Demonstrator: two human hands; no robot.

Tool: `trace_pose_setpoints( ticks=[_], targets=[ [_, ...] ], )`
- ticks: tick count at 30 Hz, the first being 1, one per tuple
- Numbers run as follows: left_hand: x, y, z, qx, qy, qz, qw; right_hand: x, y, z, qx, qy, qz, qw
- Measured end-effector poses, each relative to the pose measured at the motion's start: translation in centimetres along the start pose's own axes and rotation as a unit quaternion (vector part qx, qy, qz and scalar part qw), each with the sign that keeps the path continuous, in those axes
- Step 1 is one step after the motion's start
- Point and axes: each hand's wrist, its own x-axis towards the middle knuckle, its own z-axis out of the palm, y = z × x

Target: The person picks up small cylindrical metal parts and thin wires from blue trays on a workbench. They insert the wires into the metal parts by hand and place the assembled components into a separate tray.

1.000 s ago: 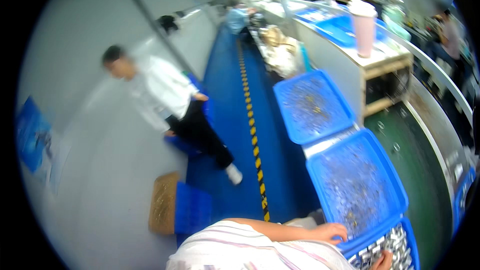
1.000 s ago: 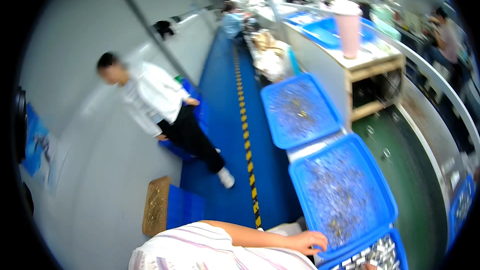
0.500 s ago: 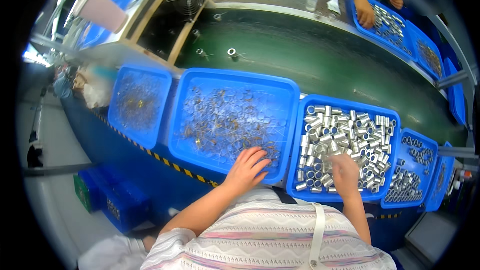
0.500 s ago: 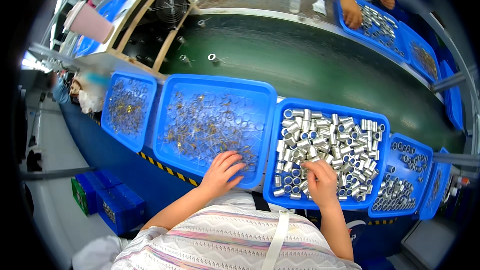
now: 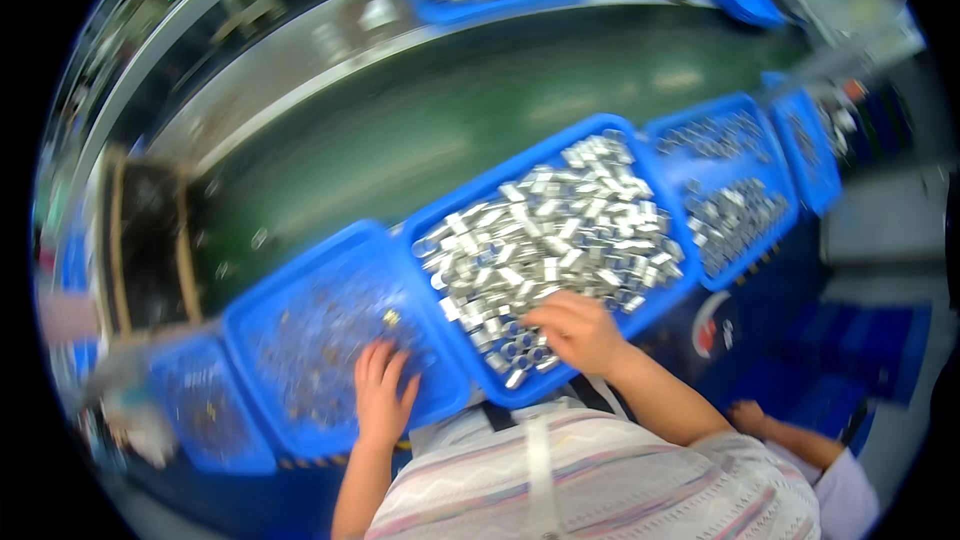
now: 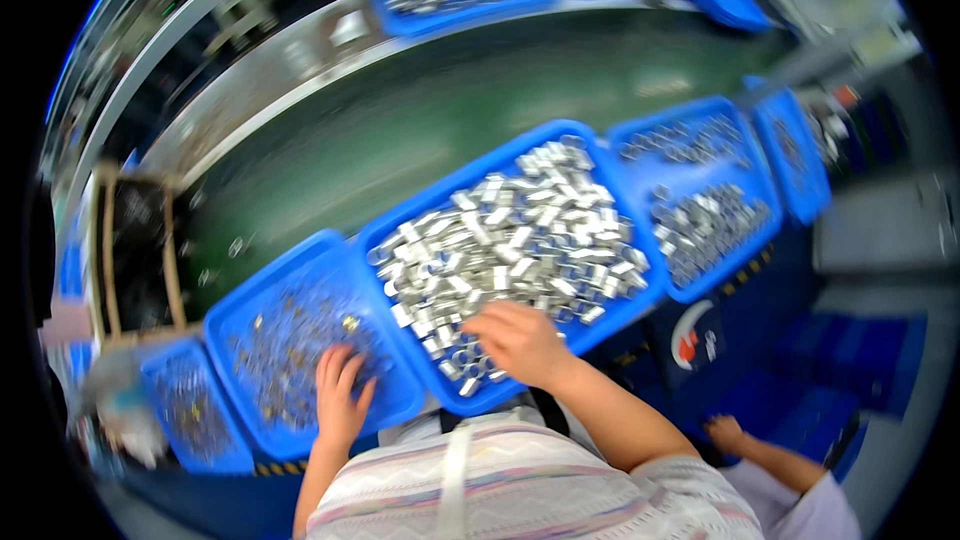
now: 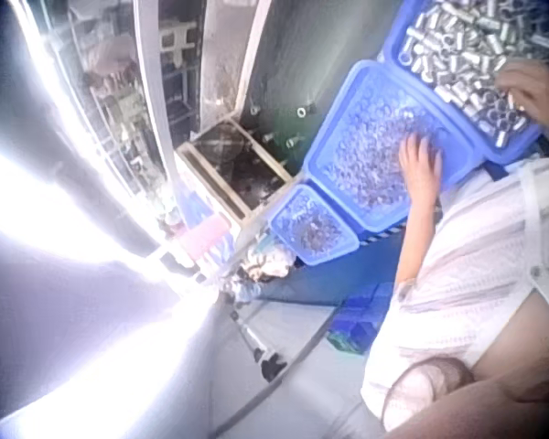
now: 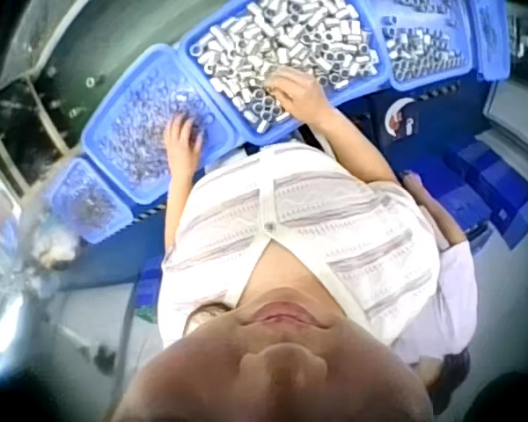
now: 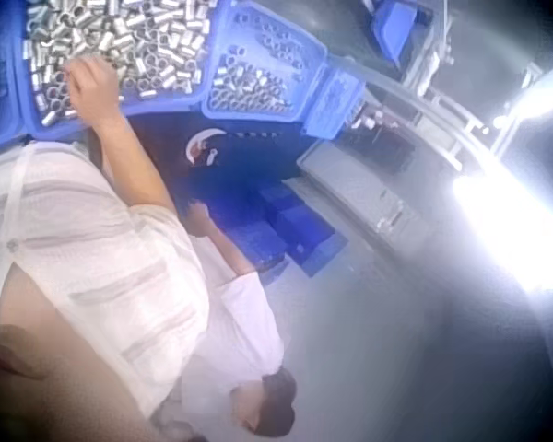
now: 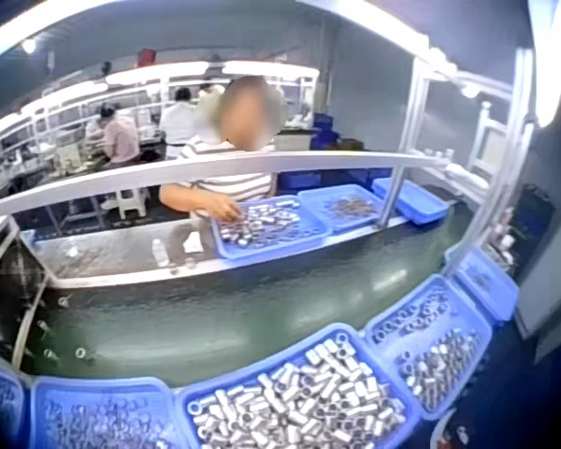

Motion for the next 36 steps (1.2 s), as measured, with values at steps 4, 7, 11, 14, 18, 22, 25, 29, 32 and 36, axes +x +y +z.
trace_pose_setpoints(
  ticks=[4,7,11,14,18,22,25,29,32,36],
  targets=[
    [-2.4,1.2,0.8,0.006,-0.048,0.009,0.999,-1.1,0.5,-0.5,0.011,0.035,0.002,0.999],
    [-3.5,1.5,1.4,0.018,-0.037,0.013,0.999,-1.7,1.2,-0.6,0.009,0.057,-0.018,0.998],
    [-3.1,1.3,2.8,0.031,0.027,0.070,0.997,-2.4,2.8,-0.6,-0.021,0.090,-0.042,0.995],
    [-4.2,1.1,3.6,0.045,0.068,0.120,0.989,-2.3,3.6,-1.2,-0.032,0.157,-0.049,0.986],
    [-5.7,1.1,5.7,0.066,0.104,0.192,0.974,-3.6,4.2,-2.7,-0.026,0.179,-0.062,0.982],
    [-4.8,-0.1,6.4,0.106,0.194,0.271,0.937,-6.8,3.9,-1.9,-0.083,0.236,-0.096,0.963],
    [-5.9,0.1,6.1,0.129,0.205,0.289,0.926,-10.2,4.3,0.7,-0.131,0.312,-0.135,0.931],
    [-6.7,0.4,6.6,0.076,0.199,0.350,0.912,-13.7,4.9,4.3,-0.149,0.404,-0.116,0.895],
    [-8.3,-0.5,6.8,0.052,0.207,0.375,0.902,-14.0,5.2,7.1,-0.140,0.396,-0.115,0.900],
    [-10.1,-1.8,6.3,0.045,0.213,0.409,0.886,-13.4,4.5,8.3,-0.208,0.392,-0.139,0.885]
  ],
)
